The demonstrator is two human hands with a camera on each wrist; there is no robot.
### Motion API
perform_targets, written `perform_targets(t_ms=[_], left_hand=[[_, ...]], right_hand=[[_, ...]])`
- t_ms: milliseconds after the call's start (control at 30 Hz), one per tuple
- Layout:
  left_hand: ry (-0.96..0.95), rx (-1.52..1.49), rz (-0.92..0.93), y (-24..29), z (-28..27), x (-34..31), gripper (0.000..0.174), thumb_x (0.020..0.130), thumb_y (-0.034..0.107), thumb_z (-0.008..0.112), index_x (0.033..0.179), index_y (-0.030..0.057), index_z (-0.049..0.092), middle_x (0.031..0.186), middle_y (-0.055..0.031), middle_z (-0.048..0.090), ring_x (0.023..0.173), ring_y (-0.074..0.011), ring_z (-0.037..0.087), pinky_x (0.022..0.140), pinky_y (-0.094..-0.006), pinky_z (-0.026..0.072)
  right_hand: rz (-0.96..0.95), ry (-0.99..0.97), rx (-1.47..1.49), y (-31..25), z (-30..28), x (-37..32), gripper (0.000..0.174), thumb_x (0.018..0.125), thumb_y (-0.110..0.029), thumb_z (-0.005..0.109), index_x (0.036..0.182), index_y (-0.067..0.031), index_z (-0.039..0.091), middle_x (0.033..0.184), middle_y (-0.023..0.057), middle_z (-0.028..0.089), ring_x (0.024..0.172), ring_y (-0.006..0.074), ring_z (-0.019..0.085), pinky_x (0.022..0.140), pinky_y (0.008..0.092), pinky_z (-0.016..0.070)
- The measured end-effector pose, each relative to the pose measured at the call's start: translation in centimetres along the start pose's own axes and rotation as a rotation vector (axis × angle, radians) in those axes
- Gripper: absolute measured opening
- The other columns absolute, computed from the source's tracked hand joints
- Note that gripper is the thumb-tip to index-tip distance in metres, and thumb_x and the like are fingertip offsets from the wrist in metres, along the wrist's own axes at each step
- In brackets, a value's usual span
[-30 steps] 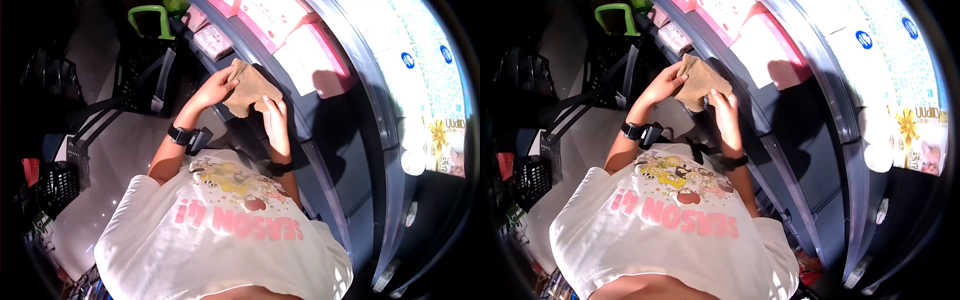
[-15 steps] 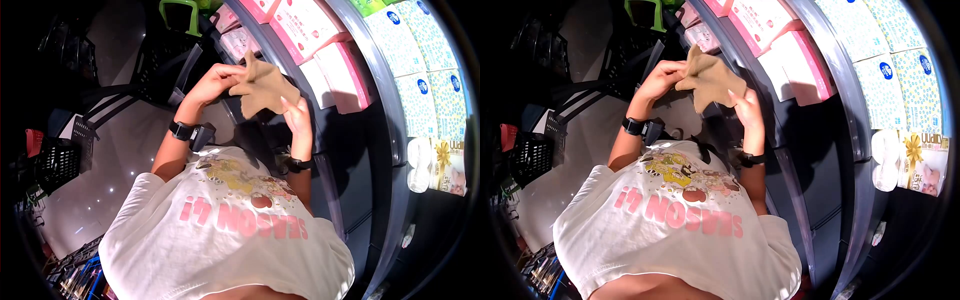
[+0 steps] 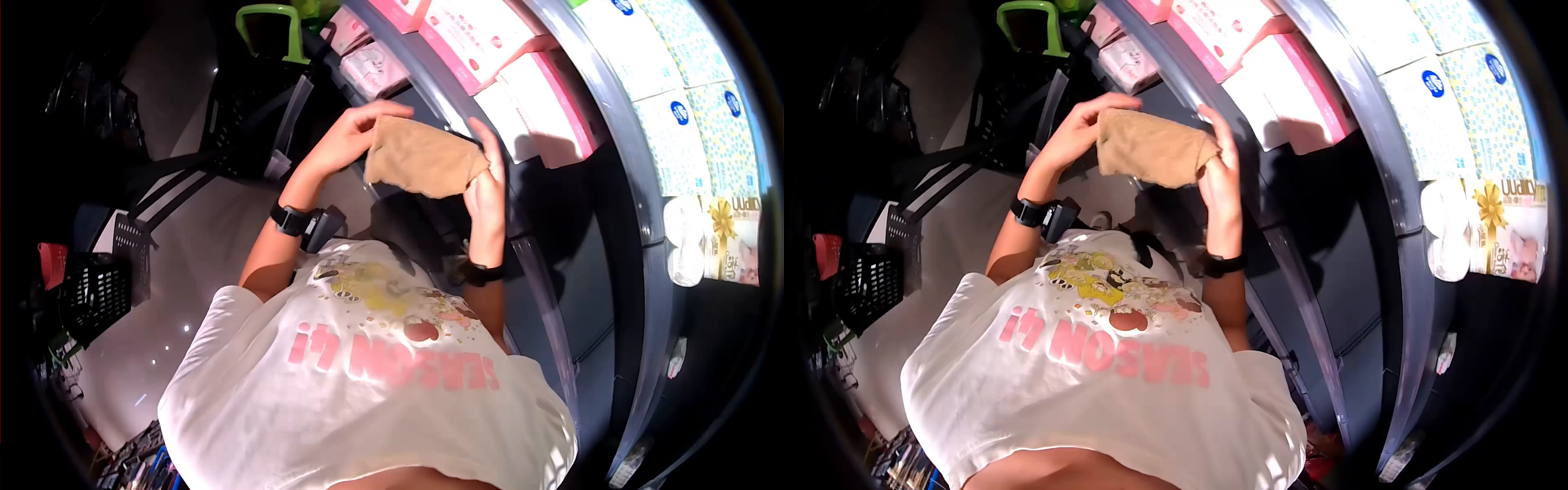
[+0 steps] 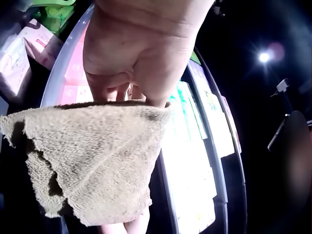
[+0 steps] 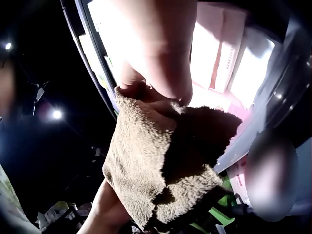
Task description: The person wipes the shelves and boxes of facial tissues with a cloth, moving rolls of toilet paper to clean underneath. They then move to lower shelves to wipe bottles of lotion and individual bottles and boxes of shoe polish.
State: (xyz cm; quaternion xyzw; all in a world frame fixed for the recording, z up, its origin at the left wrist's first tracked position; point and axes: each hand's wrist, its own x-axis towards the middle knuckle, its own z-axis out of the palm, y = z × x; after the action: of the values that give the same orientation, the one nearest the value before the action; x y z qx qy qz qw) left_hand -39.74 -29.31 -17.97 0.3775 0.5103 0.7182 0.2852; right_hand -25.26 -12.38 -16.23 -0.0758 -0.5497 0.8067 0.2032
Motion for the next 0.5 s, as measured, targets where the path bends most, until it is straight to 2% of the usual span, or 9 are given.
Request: perform_targets(t_ms=[33,100,167,267,300,367,433,467,500], left_hand=[[-0.037,0.093,0.011,-0.7,-0.3,0.3,0.022,0.085,0.009,0.050,0.101,-0.0024,0.059,0.098,-0.0036,0.059,0.080,-0.0064,0.053,0.073,-0.0229,0.0442],[-0.049,0.071,-0.230,-1.4,-0.1,-0.1,0.023,0.088,0.015,0.047,0.096,-0.0013,0.061,0.085,0.0010,0.061,0.077,-0.0055,0.053,0.072,-0.0220,0.0440],[-0.060,0.033,-0.287,-3.5,-0.4,0.4,0.025,0.088,0.016,0.046,0.098,-0.0018,0.060,0.087,0.0008,0.061,0.077,-0.0056,0.053,0.071,-0.0215,0.0439],[-0.043,-0.174,-0.335,-2.5,0.7,0.5,0.032,0.091,0.025,0.044,0.106,-0.0001,0.057,0.096,-0.0024,0.060,0.087,-0.0085,0.054,0.076,-0.0233,0.0428],[0.221,-0.214,-0.491,-3.3,1.4,0.1,0.038,0.091,0.031,0.042,0.111,0.0010,0.054,0.104,-0.0050,0.058,0.095,-0.0112,0.052,0.081,-0.0258,0.0418],[0.154,-0.467,-0.585,-1.8,2.3,0.4,0.042,0.090,0.034,0.043,0.116,0.0015,0.050,0.110,-0.0067,0.055,0.100,-0.0142,0.051,0.083,-0.0279,0.0416],[0.093,-0.558,-0.600,-2.5,2.1,0.7,0.042,0.089,0.033,0.047,0.118,0.0023,0.049,0.107,-0.0051,0.056,0.098,-0.0121,0.051,0.084,-0.0267,0.0406],[-0.103,-0.329,-0.491,-2.9,1.9,0.8,0.040,0.088,0.030,0.050,0.117,0.0021,0.049,0.105,-0.0042,0.056,0.097,-0.0109,0.050,0.084,-0.0263,0.0404],[-0.283,-0.105,-0.369,-3.6,2.0,1.0,0.039,0.087,0.027,0.053,0.117,0.0018,0.048,0.104,-0.0033,0.056,0.095,-0.0097,0.049,0.084,-0.0258,0.0402]], right_hand=[[0.058,0.020,0.036,-0.1,0.4,-0.2,0.037,0.087,-0.004,0.044,0.125,-0.0004,0.040,0.105,0.0097,0.054,0.096,0.0152,0.054,0.083,0.0266,0.0440],[0.141,0.032,0.039,3.5,-2.9,-0.6,0.036,0.093,-0.015,0.037,0.125,0.0007,0.039,0.122,0.0110,0.047,0.112,0.0198,0.046,0.095,0.0333,0.0377],[0.325,0.060,0.261,4.4,-3.1,-1.5,0.040,0.095,-0.025,0.032,0.125,-0.0003,0.039,0.126,0.0096,0.044,0.116,0.0201,0.043,0.098,0.0342,0.0349],[0.367,0.101,0.440,5.0,-3.5,-2.8,0.046,0.094,-0.032,0.025,0.126,-0.0009,0.039,0.129,0.0106,0.043,0.119,0.0228,0.040,0.100,0.0370,0.0317],[0.365,0.130,0.512,5.7,-4.3,-3.1,0.047,0.093,-0.031,0.024,0.126,-0.0006,0.039,0.129,0.0109,0.043,0.119,0.0233,0.040,0.100,0.0376,0.0314],[0.304,0.090,0.447,5.3,-4.5,-3.5,0.047,0.092,-0.028,0.021,0.122,0.0012,0.042,0.124,0.0115,0.047,0.114,0.0239,0.045,0.098,0.0368,0.0342],[0.293,0.215,0.009,3.7,-3.5,-3.8,0.045,0.091,-0.029,0.026,0.119,0.0019,0.043,0.119,0.0124,0.051,0.110,0.0237,0.049,0.096,0.0380,0.0363],[0.336,0.246,0.206,2.6,-2.6,-3.5,0.046,0.091,-0.031,0.027,0.118,0.0021,0.044,0.115,0.0123,0.053,0.107,0.0238,0.051,0.093,0.0368,0.0391],[0.318,0.247,0.111,2.7,-3.0,-3.2,0.051,0.091,-0.038,0.027,0.121,0.0013,0.041,0.120,0.0113,0.050,0.109,0.0239,0.050,0.092,0.0358,0.0401]])
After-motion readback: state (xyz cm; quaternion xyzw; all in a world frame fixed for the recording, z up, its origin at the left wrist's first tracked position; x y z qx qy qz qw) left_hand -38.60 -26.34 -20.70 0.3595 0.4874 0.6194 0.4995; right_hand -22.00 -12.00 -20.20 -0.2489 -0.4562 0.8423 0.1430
